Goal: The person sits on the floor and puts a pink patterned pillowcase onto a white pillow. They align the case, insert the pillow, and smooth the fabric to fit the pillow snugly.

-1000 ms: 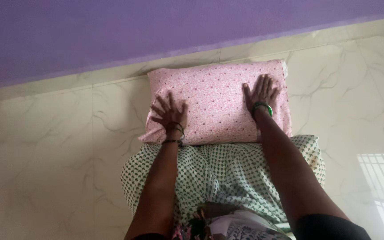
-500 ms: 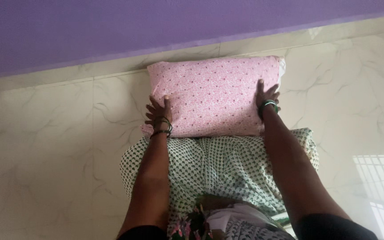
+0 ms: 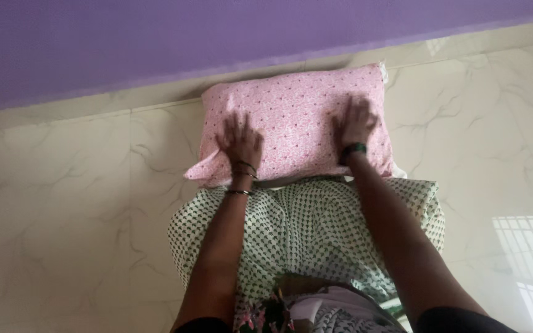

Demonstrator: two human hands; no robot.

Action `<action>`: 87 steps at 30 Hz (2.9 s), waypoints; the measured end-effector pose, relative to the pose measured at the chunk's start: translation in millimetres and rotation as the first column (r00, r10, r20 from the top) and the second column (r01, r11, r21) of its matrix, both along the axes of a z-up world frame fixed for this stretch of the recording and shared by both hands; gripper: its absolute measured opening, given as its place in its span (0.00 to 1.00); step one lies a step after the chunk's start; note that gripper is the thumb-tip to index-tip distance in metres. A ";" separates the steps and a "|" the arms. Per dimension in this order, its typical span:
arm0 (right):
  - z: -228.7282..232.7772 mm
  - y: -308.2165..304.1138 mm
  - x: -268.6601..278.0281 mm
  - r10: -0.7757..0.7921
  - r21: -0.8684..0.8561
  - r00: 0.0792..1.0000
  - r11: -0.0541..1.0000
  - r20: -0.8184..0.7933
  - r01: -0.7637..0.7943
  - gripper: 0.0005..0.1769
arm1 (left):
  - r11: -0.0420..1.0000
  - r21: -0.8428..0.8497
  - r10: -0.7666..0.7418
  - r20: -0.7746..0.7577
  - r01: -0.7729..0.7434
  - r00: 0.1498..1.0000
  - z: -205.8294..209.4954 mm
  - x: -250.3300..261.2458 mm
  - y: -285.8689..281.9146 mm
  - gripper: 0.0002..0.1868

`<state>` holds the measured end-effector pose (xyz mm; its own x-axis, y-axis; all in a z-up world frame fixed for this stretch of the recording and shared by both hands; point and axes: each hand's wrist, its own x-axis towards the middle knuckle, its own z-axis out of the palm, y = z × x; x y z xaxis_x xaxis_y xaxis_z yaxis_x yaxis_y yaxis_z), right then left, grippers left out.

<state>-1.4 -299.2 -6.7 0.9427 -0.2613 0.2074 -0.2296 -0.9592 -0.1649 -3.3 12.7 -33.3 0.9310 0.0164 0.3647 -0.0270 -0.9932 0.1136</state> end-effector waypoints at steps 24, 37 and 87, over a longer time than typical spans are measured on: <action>-31.9 -17.6 -12.4 -0.398 0.463 0.751 0.606 -0.527 0.646 0.64 | 0.477 -0.323 0.370 -0.770 -0.817 0.521 7.5 0.7 40.6 0.61; 41.6 -17.3 -40.0 -0.350 0.212 0.768 0.825 -0.536 0.524 0.54 | 0.772 -0.148 0.427 -0.601 -0.619 0.676 49.1 -6.7 51.6 0.50; -44.7 -64.6 81.5 -0.220 0.346 0.859 0.847 -0.463 0.404 0.64 | 0.707 -0.269 0.359 -0.660 -0.654 0.660 -53.1 178.7 34.3 0.64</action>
